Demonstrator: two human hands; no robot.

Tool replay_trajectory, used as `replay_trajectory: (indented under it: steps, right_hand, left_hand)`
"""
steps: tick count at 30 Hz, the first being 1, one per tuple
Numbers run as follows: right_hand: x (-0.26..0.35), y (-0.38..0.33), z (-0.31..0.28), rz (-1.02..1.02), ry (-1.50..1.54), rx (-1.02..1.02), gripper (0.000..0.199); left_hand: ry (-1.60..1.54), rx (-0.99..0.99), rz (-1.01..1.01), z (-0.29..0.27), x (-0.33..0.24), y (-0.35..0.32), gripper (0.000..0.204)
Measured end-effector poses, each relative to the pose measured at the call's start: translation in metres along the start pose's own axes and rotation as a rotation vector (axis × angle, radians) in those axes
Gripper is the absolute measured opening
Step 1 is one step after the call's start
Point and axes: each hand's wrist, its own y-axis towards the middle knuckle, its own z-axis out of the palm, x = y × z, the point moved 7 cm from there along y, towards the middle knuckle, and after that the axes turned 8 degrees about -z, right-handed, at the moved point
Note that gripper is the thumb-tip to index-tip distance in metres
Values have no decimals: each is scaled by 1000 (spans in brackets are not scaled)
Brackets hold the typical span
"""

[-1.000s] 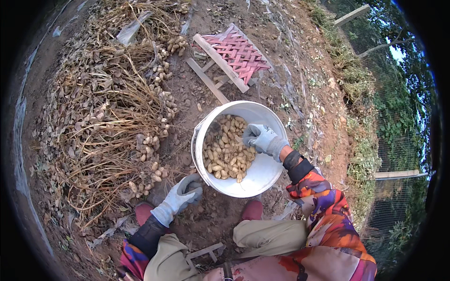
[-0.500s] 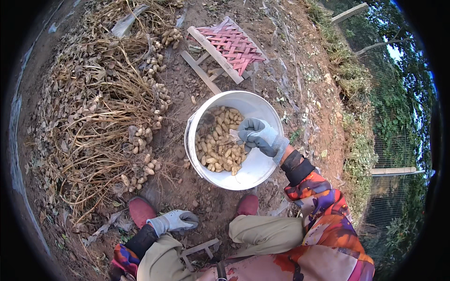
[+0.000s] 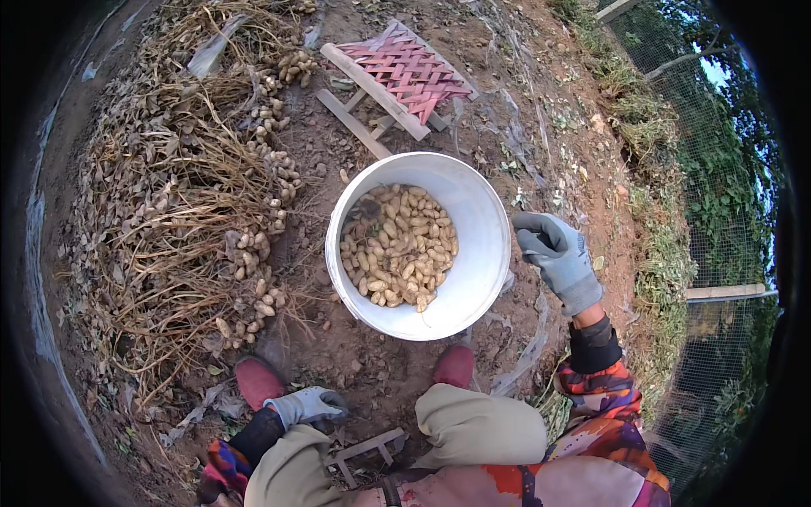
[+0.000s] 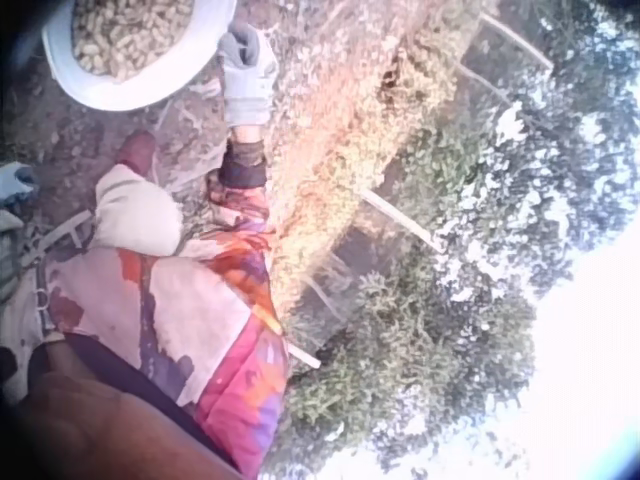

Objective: The person sits on a small stool in a garden and harvests peanuts by hand. They pull peanut plants from the soil, shake off dirt, and detach the peanuts from the vines, placing them into a white bucket.

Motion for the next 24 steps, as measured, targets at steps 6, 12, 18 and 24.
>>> replay_trajectory:
  steps: [6, 12, 18, 24]
  right_hand:
    - [33, 77, 193, -501, -476, 394, 46]
    - [4, 101, 236, -436, -619, 641, 29]
    - [8, 72, 141, 152, 602, 238, 9]
    - [13, 32, 119, 166, 1154, 201, 13]
  left_hand:
    - [-294, 29, -88, -12, -11, -16, 39]
    - [-376, 73, -83, -12, -9, -19, 40]
    - [-304, 57, -55, -9, -19, -26, 43]
    - [-197, 109, 175, 5, -80, -82, 33]
